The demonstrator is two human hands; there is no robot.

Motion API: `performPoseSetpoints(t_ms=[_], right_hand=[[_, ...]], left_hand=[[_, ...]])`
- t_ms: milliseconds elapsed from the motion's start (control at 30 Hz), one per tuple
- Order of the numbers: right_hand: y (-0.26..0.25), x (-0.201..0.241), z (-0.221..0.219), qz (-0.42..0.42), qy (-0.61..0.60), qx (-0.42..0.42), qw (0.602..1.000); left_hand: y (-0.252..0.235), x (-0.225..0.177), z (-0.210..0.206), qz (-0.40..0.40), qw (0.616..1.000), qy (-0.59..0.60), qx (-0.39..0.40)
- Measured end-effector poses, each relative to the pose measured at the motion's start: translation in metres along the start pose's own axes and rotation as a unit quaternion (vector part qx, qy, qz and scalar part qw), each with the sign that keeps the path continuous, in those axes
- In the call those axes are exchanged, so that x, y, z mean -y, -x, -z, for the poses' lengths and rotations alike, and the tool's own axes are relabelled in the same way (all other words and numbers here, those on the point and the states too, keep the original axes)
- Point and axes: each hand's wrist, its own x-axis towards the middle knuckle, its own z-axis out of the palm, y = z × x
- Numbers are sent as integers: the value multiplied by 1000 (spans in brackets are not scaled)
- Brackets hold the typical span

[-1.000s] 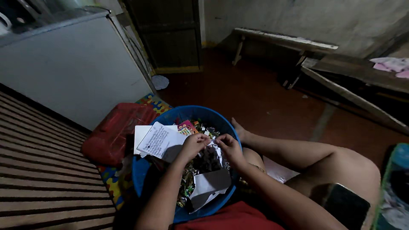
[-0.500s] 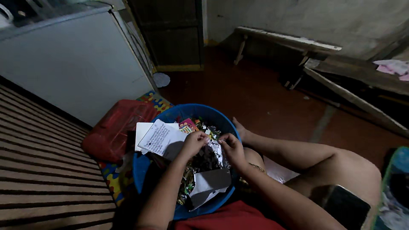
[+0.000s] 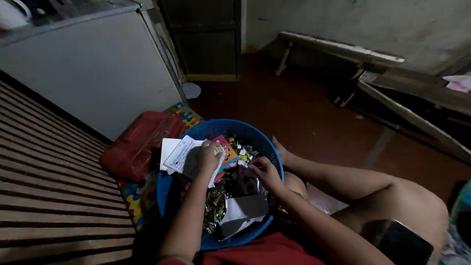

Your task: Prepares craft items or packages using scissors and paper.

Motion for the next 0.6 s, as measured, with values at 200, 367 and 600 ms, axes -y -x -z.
performPoseSetpoints(t_ms=[200, 367, 600], right_hand=[[-1, 1, -1, -20, -10, 15, 1000], [-2, -4, -1, -17, -24, 26, 999], [0, -3, -1, -9, -30, 42, 999]], left_hand=[[-9, 47, 21, 177, 967, -123, -133], [-20, 60, 20, 178, 974, -88, -111], [-22, 61, 5, 173, 979, -104, -13]])
